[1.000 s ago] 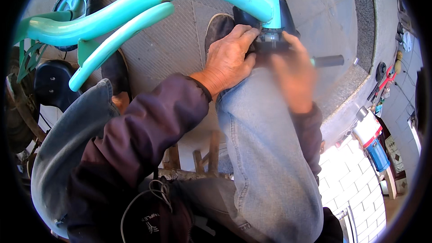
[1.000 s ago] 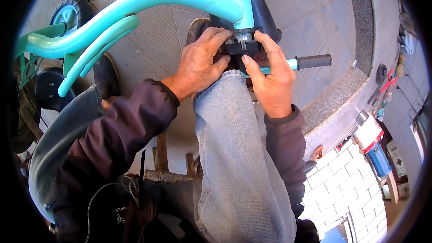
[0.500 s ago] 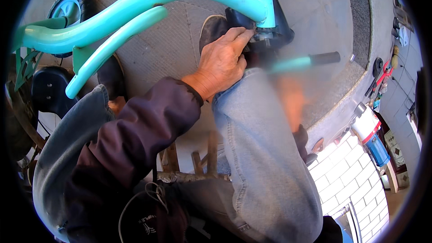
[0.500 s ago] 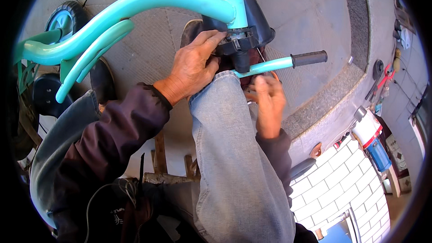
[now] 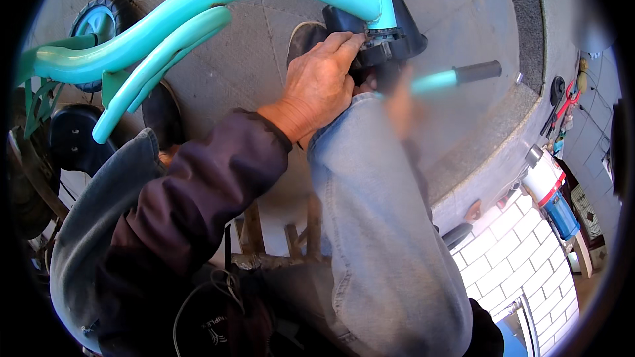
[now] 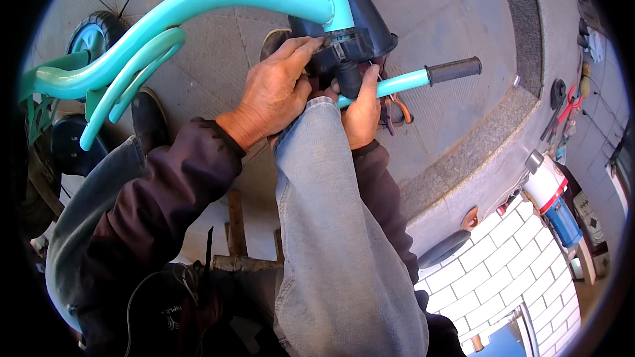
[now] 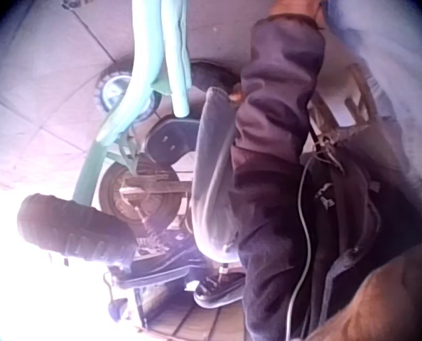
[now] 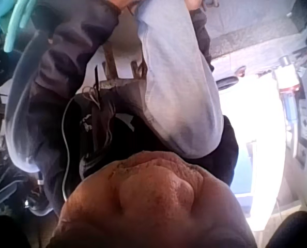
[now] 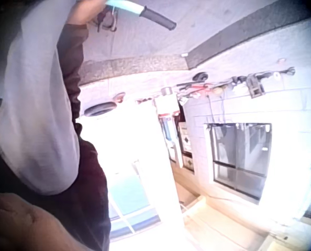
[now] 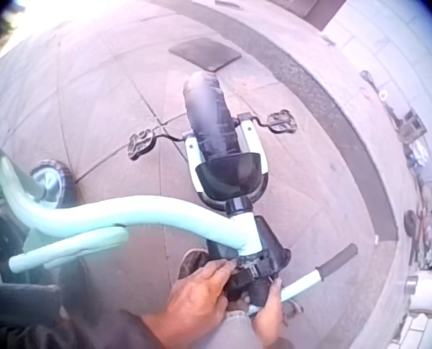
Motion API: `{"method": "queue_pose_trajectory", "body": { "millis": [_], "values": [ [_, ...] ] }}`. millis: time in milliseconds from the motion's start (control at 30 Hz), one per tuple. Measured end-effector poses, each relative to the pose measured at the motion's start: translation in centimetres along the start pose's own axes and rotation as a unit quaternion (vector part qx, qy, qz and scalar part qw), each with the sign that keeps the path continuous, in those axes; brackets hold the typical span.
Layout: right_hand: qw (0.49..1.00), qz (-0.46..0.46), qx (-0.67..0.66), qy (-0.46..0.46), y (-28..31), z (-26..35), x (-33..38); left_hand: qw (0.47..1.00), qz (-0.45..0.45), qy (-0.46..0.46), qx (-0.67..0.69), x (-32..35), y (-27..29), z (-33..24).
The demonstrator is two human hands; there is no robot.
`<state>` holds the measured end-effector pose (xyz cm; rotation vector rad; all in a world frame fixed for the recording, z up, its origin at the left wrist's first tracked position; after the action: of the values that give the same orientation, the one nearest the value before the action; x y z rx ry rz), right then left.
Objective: The person assembles a teal tricycle by attaching the handlebar assembly to the frame and securing it with a wrench. They then attach a black plastic basket to the handlebars and tighten the mounting bolts.
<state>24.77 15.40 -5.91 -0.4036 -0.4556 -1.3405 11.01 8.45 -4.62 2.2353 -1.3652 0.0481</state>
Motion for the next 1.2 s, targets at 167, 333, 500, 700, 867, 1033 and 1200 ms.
{"method": "queue_pose_trajectory", "body": {
  "millis": [167, 333, 500, 700, 867, 1033, 1200],
  "values": [
    [0.993, 0.007, -0.113, -0.044, -0.9, 0.9, -1.4, 0.999, -0.018, -0.002, 0.049, -0.8, 0.4, -1.1],
    [0.992, 0.053, -0.112, 0.007, -1.6, 1.9, -2.4, 0.994, -0.044, -0.003, 0.104, -1.6, 0.3, -2.1],
    [0.995, 0.014, -0.095, -0.025, -1.0, 1.7, -2.1, 0.988, 0.051, 0.037, 0.143, -3.0, 1.2, -1.4],
    [0.992, -0.026, -0.116, -0.028, -0.9, 1.6, -1.6, 0.893, 0.154, 0.215, 0.365, -5.5, 1.0, -0.7],
    [0.992, -0.014, -0.123, -0.008, -0.8, 1.5, -2.0, 0.843, 0.195, 0.268, 0.423, -5.0, 0.2, -1.8],
    [0.986, 0.041, -0.159, 0.008, -0.9, 1.3, -2.6, 0.764, 0.269, 0.310, 0.498, -5.4, -0.1, -1.7],
    [0.984, 0.045, -0.175, -0.003, -1.0, 1.4, -2.7, 0.776, 0.285, 0.297, 0.478, -6.0, 0.1, -1.4]
  ]
}}
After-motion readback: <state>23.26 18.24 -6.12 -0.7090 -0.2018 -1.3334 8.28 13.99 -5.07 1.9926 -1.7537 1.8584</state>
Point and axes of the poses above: each hand's wrist, its own x-axis away from the middle knuckle, its own y-axis out of the back of the hand, z = x × y, the point moved 5 cm from there along -x, towards the middle knuckle, and after that the axes turned 14 degrees about y, right-handed, at the moved point
